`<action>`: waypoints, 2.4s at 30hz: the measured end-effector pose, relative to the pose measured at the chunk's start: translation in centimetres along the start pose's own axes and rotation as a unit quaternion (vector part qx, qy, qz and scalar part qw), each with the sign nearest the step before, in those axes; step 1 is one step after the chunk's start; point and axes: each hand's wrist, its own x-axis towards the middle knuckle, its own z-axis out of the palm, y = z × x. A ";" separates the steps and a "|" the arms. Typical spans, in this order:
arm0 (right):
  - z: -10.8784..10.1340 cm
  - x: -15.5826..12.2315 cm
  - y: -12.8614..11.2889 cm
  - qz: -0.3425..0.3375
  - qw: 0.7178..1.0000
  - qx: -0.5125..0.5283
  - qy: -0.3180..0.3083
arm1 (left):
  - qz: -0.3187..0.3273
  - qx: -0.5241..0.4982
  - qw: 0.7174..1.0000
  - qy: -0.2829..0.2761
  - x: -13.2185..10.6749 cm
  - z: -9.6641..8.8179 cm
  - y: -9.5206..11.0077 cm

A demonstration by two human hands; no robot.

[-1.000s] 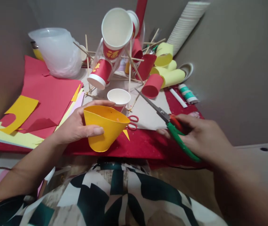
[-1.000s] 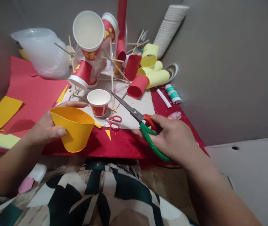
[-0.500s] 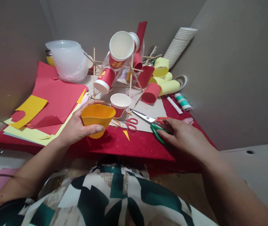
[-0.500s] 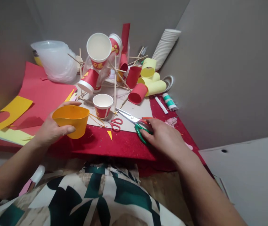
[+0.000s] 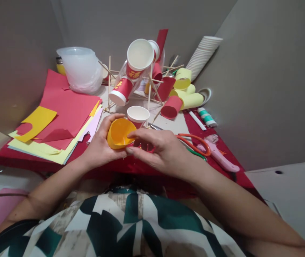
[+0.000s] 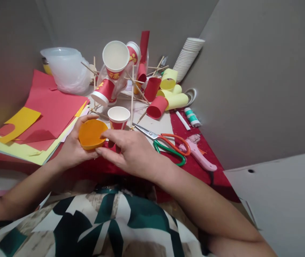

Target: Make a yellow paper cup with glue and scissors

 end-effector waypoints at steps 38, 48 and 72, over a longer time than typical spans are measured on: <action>0.2 -0.2 4.8 0.054 0.995 -0.082 0.010 | -0.131 0.065 0.988 -0.047 -2.8 -1.8 -1.3; -2.9 0.3 0.9 0.083 0.989 0.124 0.000 | -0.054 -0.018 0.996 0.071 -4.5 -5.2 0.2; 0.7 2.3 -1.1 0.066 0.957 0.264 0.097 | 0.058 -0.047 0.983 0.169 -1.6 -2.1 3.5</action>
